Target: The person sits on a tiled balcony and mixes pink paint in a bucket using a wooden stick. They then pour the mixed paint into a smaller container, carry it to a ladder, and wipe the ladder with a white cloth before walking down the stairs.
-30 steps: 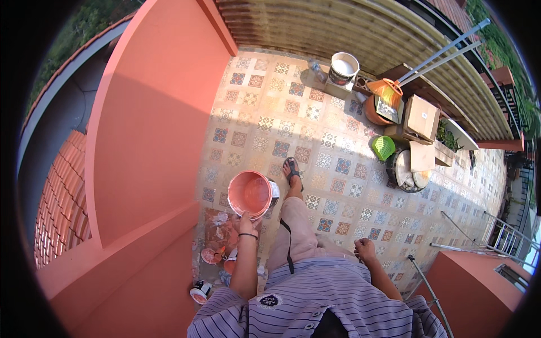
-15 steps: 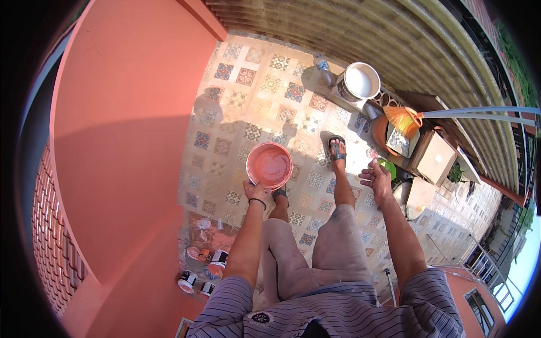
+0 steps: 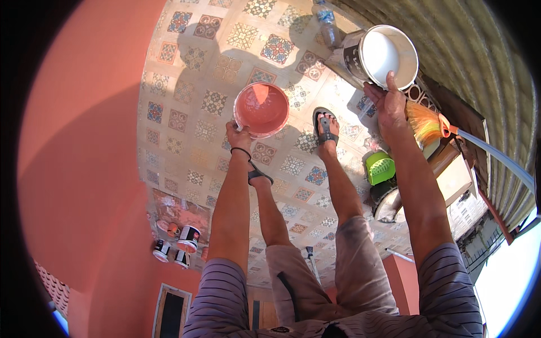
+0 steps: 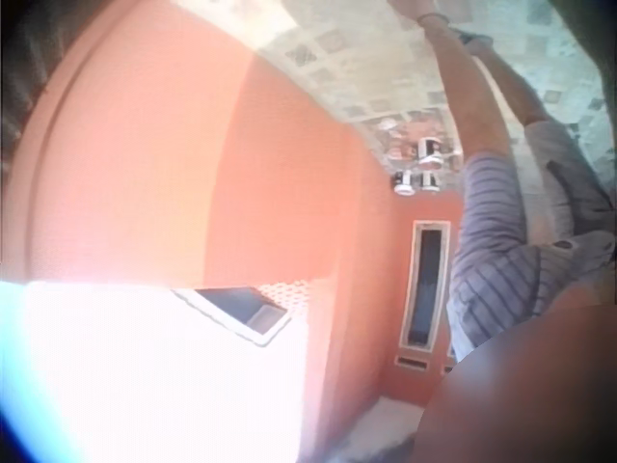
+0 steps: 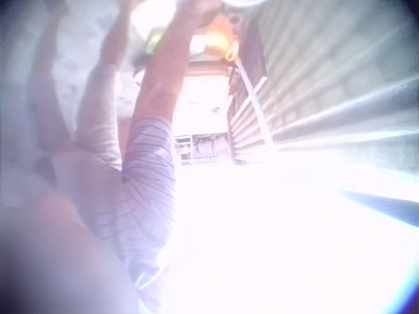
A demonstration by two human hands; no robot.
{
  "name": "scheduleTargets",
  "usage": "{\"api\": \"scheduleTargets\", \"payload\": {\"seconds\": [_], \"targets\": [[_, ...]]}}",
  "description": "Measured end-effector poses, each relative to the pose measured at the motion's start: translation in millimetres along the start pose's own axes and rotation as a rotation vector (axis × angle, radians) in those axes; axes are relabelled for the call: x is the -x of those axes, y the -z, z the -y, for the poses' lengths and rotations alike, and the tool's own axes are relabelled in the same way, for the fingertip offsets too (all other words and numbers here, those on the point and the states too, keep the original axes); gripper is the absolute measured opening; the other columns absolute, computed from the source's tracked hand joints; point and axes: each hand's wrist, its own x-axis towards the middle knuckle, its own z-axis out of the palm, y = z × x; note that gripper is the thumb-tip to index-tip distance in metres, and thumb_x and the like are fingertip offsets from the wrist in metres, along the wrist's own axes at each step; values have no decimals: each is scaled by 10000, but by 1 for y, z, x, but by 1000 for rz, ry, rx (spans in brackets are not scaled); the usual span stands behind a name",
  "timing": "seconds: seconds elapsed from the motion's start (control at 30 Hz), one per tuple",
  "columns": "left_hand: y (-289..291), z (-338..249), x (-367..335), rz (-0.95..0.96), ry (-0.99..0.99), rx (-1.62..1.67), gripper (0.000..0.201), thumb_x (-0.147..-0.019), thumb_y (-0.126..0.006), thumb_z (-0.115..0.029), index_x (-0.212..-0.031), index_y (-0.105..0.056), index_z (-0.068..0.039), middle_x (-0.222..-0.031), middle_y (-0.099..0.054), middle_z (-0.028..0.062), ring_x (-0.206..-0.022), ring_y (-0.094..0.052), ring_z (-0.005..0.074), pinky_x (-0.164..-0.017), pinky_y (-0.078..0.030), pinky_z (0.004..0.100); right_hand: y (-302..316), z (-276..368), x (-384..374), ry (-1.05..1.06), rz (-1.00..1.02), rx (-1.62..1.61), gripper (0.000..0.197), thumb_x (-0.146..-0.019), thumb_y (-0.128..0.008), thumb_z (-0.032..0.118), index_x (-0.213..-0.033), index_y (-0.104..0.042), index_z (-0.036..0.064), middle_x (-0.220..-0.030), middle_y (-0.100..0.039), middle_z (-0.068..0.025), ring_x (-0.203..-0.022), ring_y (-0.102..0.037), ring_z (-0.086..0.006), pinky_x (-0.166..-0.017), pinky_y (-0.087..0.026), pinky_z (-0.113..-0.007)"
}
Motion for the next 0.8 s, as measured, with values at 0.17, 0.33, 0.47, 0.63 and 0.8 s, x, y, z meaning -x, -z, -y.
{"api": "scheduleTargets", "payload": {"seconds": [0.17, 0.33, 0.47, 0.63, 0.8], "targets": [[-17, -13, -15, -30, -89, -60, 410, -968, -609, 37, -1320, -406, -19, -1326, -560, 200, -1063, -690, 317, -789, -670, 452, -1, -6, -5, 35, -25, -126, 519, -1056, -584, 92, -1434, -350, -175, -1359, -536, -300, -1047, -725, -472, -930, -662, -483], [-8, -25, -2, -30, 175, -53, 471, -968, -656, -40, -1387, -442, -25, -1338, -572, 206, -1113, -671, 329, -801, -649, 484, -2, -3, -8, 59, -69, -198, 454, -995, -544, -67, -1379, -355, -218, -1395, -486, -292, -1153, -670, -475, -942, -676, -512], [-4, -28, 8, -187, 151, -172, 544, -953, -721, -118, -1423, -478, 11, -1355, -577, 189, -1179, -640, 325, -908, -592, 477, 0, -5, -7, 93, -137, -149, 462, -971, -508, -93, -1393, -340, -179, -1354, -539, -298, -1108, -678, -476, -924, -681, -551], [-23, -34, 37, -508, -265, -333, 576, -970, -773, -259, -1421, -521, -5, -1351, -575, 149, -1227, -599, 279, -1067, -475, 395, 24, -5, 37, 85, -181, 152, 400, -917, -611, -48, -1300, -518, -119, -1253, -625, -224, -1059, -693, -320, -849, -674, -455], [-59, -57, 108, 184, -193, 204, 454, -1072, -651, -281, -1425, -571, -7, -1416, -598, 131, -1257, -571, 204, -1111, -424, 376, 37, -3, 105, -10, -15, 447, 379, -903, -660, 10, -1270, -600, -65, -1121, -713, -150, -963, -723, -226, -825, -623, -354]]}}
